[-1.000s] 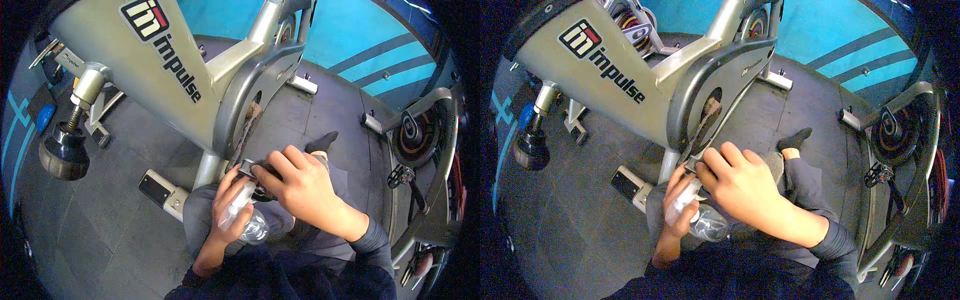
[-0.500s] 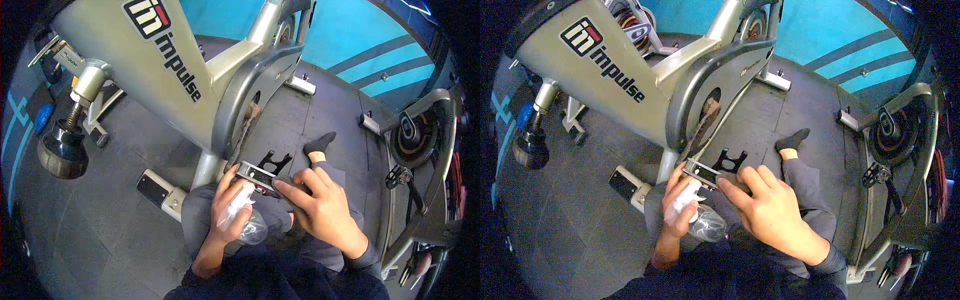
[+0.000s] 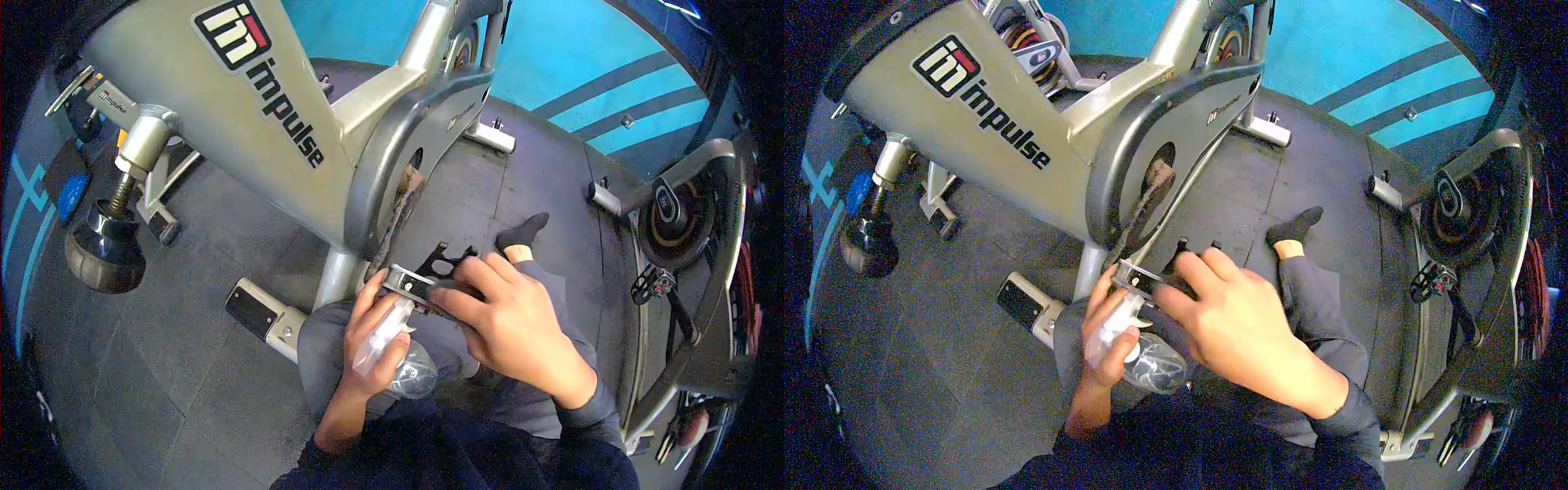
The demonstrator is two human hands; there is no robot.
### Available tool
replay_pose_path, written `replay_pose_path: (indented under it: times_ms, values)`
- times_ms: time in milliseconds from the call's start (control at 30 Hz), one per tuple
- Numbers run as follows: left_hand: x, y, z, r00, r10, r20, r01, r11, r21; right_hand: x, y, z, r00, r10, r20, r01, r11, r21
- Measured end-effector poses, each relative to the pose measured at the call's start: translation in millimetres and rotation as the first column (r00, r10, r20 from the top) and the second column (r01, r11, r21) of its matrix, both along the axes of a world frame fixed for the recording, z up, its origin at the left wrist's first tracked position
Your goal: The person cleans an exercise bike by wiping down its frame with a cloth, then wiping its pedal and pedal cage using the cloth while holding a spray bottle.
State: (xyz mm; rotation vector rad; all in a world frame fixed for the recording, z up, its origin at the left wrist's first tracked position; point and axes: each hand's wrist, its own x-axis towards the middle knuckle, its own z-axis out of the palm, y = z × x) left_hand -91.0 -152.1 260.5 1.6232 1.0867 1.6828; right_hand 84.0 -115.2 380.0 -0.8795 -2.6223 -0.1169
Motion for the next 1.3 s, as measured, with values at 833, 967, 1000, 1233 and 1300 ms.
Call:
replay_pose_path:
  times_ms: [833, 967, 1000, 1233, 1300]
  values:
    - [0, 1, -6, 1.0, -0.009, 0.028, 0.008, 1.0, 0.021, 12, -29, -11, 0.997, -0.069, -0.025, 0.071, 0.994, 0.088]
    - [-3, 2, -12, 0.999, -0.034, 0.029, 0.033, 0.999, 0.026, 27, -31, -5, 0.981, -0.081, -0.176, 0.048, 0.982, -0.18]
    - [-4, 2, -13, 0.999, -0.032, 0.032, 0.031, 0.999, 0.026, 29, -30, -4, 0.956, -0.122, -0.268, 0.081, 0.984, -0.16]
    - [-6, 1, -23, 0.99, -0.109, 0.084, 0.107, 0.994, 0.029, 4, -16, -15, 0.978, -0.046, -0.201, 0.035, 0.998, -0.059]
    - [-7, -2, -23, 0.99, -0.114, 0.076, 0.117, 0.993, -0.029, -12, -16, -29, 0.985, -0.068, -0.158, 0.062, 0.997, -0.041]
